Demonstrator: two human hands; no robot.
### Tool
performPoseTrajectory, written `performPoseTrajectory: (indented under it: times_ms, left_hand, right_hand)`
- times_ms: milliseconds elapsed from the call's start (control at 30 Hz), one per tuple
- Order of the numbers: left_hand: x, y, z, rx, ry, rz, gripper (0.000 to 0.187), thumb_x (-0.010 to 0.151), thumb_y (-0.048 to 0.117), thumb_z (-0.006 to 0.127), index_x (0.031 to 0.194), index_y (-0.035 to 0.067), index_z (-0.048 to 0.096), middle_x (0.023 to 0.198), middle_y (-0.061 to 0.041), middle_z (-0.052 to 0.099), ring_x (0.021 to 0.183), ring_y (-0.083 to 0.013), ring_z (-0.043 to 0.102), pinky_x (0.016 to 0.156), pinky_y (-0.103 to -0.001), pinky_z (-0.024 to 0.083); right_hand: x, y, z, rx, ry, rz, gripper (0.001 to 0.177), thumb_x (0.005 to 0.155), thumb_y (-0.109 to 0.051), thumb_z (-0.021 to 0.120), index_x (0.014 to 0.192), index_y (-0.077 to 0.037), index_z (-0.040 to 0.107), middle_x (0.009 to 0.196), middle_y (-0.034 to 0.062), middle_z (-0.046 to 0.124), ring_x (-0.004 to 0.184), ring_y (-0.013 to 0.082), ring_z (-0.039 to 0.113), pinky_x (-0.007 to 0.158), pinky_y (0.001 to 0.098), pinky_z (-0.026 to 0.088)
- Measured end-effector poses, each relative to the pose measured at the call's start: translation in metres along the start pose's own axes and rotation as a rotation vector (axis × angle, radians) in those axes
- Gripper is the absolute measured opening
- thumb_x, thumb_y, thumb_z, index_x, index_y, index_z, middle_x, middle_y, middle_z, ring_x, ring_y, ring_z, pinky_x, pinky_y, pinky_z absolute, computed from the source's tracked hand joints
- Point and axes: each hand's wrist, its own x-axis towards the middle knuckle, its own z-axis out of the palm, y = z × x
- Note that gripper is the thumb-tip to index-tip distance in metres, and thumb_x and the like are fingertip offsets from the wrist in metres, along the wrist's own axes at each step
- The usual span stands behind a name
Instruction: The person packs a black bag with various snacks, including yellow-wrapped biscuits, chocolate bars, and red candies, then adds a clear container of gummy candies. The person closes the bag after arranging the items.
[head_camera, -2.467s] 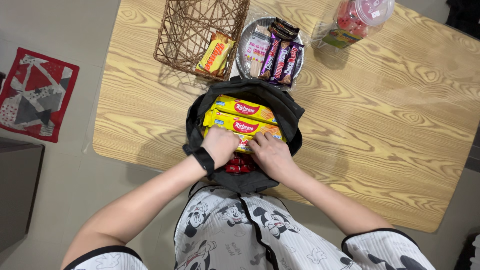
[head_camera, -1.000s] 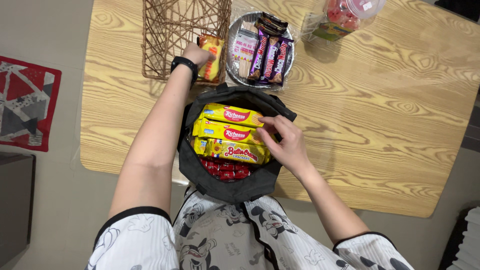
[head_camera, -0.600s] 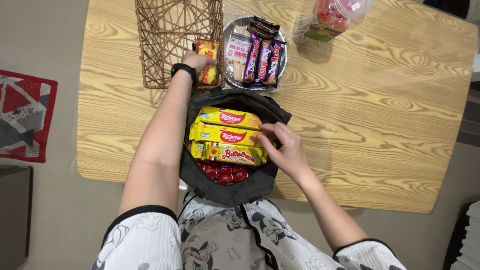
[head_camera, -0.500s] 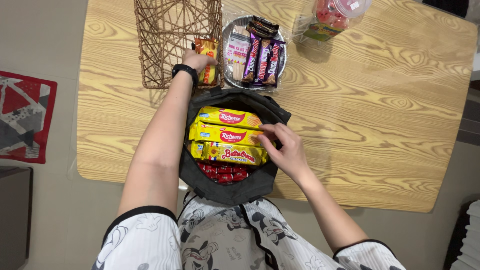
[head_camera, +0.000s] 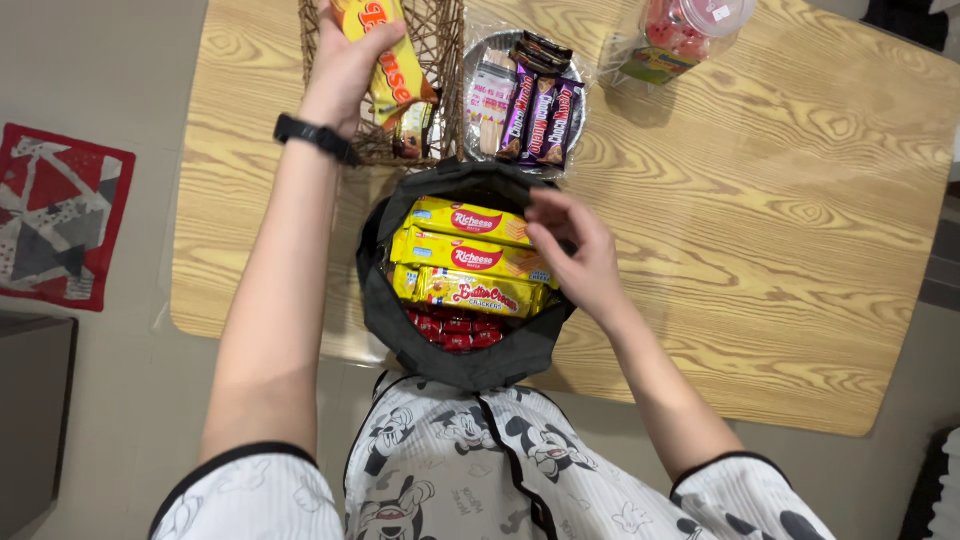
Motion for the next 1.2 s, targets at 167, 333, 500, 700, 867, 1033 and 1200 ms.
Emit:
performPoseTrajectory:
  times_ms: [167, 333, 500, 700, 867, 1033, 1200]
  left_hand:
    - [-0.094, 0.044, 0.022, -0.07, -0.174, -0.075, 0.052, 0.094, 0.011, 0.078, 0.138, 0.003, 0.052, 0.126, -0.008, 0.067, 0.115, -0.0182, 0.067, 0.1, -0.036, 0.06]
    - [-0.178, 0.032, 0.058, -0.09, -0.281, -0.143, 0.058, 0.092, 0.014, 0.077, 0.142, 0.005, 0.049, 0.13, -0.006, 0.065, 0.119, -0.0149, 0.064, 0.103, -0.033, 0.055]
    - [-0.23, -0.004, 0.081, -0.116, -0.21, -0.215, 0.062, 0.092, 0.017, 0.077, 0.142, 0.004, 0.044, 0.129, -0.006, 0.064, 0.119, -0.0145, 0.063, 0.102, -0.032, 0.053]
    - [-0.25, -0.011, 0.046, 0.754, -0.576, 0.086, 0.072, 0.086, 0.032, 0.088, 0.133, -0.006, 0.05, 0.128, -0.024, 0.059, 0.121, -0.0364, 0.055, 0.105, -0.047, 0.043]
    - [-0.257, -0.018, 0.035, 1.206, -0.968, -0.381, 0.037, 0.091, 0.025, 0.055, 0.119, 0.007, 0.069, 0.109, -0.019, 0.076, 0.105, -0.0352, 0.071, 0.093, -0.043, 0.054]
    - [-0.259, -0.047, 0.055, 1.591, -1.128, -0.383, 0.04, 0.094, 0.02, 0.05, 0.125, 0.004, 0.068, 0.119, -0.02, 0.072, 0.111, -0.0364, 0.069, 0.094, -0.047, 0.054]
    - [-0.264, -0.045, 0.06, 1.654, -1.164, -0.337, 0.038, 0.097, 0.032, 0.054, 0.114, 0.004, 0.074, 0.12, -0.019, 0.07, 0.113, -0.0362, 0.067, 0.097, -0.046, 0.053]
  right_hand:
    - [0.019, -0.012, 0.009, 0.29, -0.175, -0.036, 0.055, 0.106, -0.005, 0.063, 0.156, -0.007, 0.039, 0.147, 0.0095, 0.054, 0.132, 0.0189, 0.057, 0.114, 0.0351, 0.05]
    - [0.023, -0.017, 0.028, 0.314, -0.364, -0.019, 0.07, 0.105, -0.009, 0.067, 0.162, -0.008, 0.026, 0.151, 0.0094, 0.05, 0.136, 0.0182, 0.054, 0.117, 0.0354, 0.046]
    - [0.008, 0.0, 0.03, 0.207, -0.51, 0.159, 0.072, 0.097, -0.014, 0.069, 0.158, -0.008, 0.031, 0.136, 0.0073, 0.059, 0.122, 0.0141, 0.061, 0.104, 0.0322, 0.052]
    - [-0.017, 0.029, 0.026, 0.303, -0.536, 0.29, 0.067, 0.093, -0.013, 0.076, 0.148, -0.005, 0.04, 0.129, 0.0063, 0.063, 0.119, 0.0139, 0.063, 0.103, 0.0324, 0.052]
    - [-0.022, 0.038, 0.011, 0.287, -0.459, 0.264, 0.06, 0.094, -0.012, 0.077, 0.143, -0.005, 0.045, 0.133, 0.005, 0.061, 0.123, 0.0128, 0.059, 0.107, 0.0314, 0.049]
    - [-0.024, 0.04, 0.018, 0.313, -0.439, 0.28, 0.057, 0.093, -0.011, 0.077, 0.141, -0.005, 0.046, 0.13, 0.0044, 0.062, 0.119, 0.0124, 0.061, 0.104, 0.0304, 0.051]
    - [-0.026, 0.048, 0.037, 0.323, -0.424, 0.281, 0.061, 0.09, -0.009, 0.078, 0.141, -0.006, 0.045, 0.131, 0.0041, 0.062, 0.115, 0.0118, 0.064, 0.099, 0.0302, 0.054]
